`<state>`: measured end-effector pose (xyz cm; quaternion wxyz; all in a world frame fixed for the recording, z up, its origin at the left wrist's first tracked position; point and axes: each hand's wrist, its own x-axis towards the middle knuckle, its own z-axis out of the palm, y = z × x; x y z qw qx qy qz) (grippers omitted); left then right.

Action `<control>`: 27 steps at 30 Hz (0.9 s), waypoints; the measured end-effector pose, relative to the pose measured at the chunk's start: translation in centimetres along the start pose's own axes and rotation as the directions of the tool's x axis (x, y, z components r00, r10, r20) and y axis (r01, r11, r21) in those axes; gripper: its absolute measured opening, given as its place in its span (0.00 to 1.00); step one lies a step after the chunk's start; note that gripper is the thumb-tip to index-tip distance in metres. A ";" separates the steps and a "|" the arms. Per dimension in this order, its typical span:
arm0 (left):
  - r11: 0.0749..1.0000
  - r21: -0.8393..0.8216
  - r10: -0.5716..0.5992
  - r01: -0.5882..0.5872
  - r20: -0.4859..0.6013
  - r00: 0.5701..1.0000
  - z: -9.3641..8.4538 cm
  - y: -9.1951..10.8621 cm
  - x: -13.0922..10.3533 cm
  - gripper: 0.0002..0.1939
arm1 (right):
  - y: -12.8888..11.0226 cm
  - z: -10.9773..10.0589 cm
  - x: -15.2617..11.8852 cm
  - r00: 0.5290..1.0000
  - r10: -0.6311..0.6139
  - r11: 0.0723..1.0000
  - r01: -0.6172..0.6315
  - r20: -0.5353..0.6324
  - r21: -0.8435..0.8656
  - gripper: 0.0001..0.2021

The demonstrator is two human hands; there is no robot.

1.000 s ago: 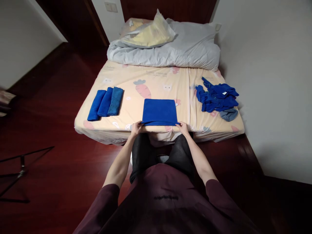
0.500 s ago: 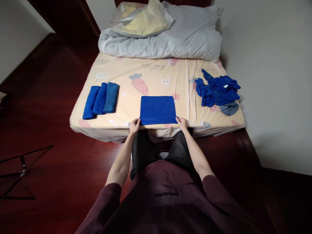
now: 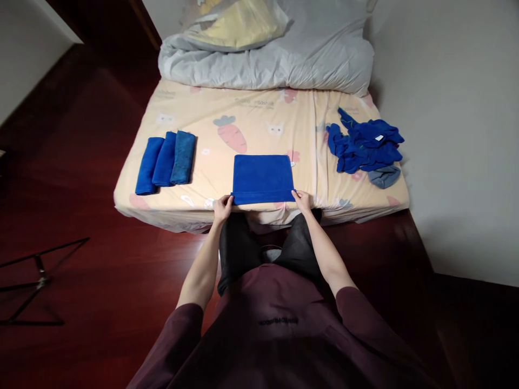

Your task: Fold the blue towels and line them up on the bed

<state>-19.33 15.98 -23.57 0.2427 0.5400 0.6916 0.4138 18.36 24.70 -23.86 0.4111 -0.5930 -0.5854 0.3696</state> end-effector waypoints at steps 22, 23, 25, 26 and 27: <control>0.992 -0.010 -0.122 0.122 -0.028 0.992 0.2 0.5 0.2 0.16 | 0.4 0.1 0.3 0.999 0.038 0.998 -0.039 -0.020 -0.055 0.26; 0.992 -0.007 -0.126 0.126 -0.028 0.992 0.2 0.5 0.2 0.16 | 0.4 0.1 0.4 0.999 0.045 0.998 -0.046 -0.017 -0.054 0.26; 0.991 0.001 -0.133 0.133 -0.029 0.991 0.4 0.4 0.3 0.16 | 0.3 0.1 0.4 0.998 0.066 0.996 -0.067 -0.021 -0.062 0.24; 0.991 0.004 -0.137 0.137 -0.033 0.990 0.5 0.4 0.2 0.16 | 0.2 0.1 0.5 0.996 0.078 0.994 -0.080 -0.032 -0.076 0.24; 0.990 0.008 -0.140 0.140 -0.038 0.989 0.7 0.3 0.2 0.16 | 0.1 0.1 0.5 0.995 0.087 0.991 -0.091 -0.047 -0.099 0.23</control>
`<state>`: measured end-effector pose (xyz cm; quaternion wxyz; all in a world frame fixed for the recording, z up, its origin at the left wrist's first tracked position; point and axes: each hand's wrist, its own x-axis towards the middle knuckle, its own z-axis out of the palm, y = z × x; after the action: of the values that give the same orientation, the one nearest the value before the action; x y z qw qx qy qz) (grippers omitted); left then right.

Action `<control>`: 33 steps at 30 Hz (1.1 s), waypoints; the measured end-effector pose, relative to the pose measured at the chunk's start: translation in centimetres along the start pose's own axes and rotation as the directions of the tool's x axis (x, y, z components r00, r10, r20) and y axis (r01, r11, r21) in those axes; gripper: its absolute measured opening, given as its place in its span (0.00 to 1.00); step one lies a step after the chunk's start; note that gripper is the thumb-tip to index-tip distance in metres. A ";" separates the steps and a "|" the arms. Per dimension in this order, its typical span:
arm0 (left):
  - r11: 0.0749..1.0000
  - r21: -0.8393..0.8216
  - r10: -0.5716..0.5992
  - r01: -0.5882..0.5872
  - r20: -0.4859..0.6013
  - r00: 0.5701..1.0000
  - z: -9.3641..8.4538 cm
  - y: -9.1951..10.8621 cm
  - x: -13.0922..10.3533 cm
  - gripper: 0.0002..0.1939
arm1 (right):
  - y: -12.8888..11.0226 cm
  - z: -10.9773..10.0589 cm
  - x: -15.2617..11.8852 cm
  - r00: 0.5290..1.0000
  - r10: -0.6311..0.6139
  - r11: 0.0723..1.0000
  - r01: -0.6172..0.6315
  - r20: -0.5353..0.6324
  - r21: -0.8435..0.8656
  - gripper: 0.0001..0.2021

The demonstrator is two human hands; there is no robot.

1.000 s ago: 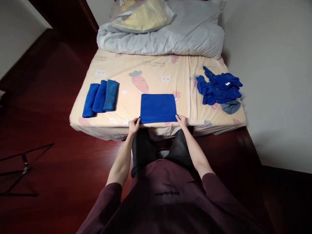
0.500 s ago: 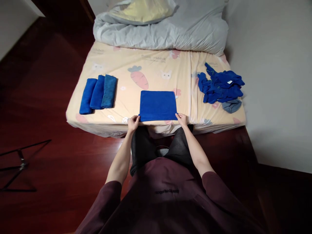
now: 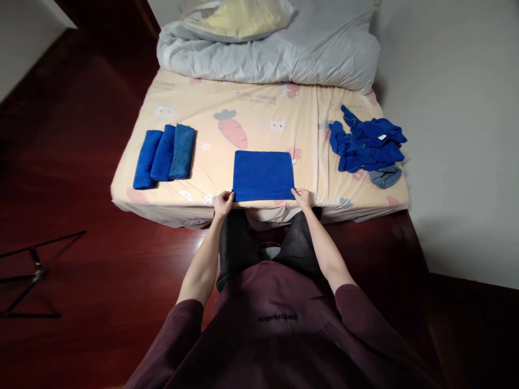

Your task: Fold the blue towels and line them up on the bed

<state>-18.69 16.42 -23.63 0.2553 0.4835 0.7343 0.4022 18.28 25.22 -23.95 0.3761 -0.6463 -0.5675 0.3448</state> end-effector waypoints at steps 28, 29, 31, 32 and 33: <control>0.764 0.348 0.385 -0.544 0.430 0.817 1.1 1.1 0.6 0.28 | -3.9 -0.7 -1.9 0.791 -0.294 0.638 0.580 0.536 -0.506 0.26; 0.753 0.371 0.378 -0.544 0.432 0.819 1.3 1.4 0.7 0.27 | -4.2 -0.5 -1.7 0.792 -0.280 0.621 0.580 0.542 -0.527 0.27; 0.732 0.407 0.370 -0.546 0.436 0.820 1.6 2.1 1.2 0.23 | -4.9 -0.1 -1.5 0.797 -0.252 0.585 0.578 0.549 -0.569 0.29; 0.724 0.419 0.368 -0.548 0.438 0.820 1.6 2.4 1.4 0.21 | -5.1 0.1 -1.4 0.799 -0.243 0.569 0.576 0.550 -0.587 0.29; 0.716 0.429 0.364 -0.551 0.443 0.819 1.7 2.6 1.6 0.20 | -5.4 0.3 -1.4 0.804 -0.237 0.559 0.572 0.546 -0.600 0.28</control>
<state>-16.76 19.03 -22.32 0.1175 0.7634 0.6186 0.1439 15.29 24.28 -19.39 0.0244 -0.5026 -0.8571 0.1101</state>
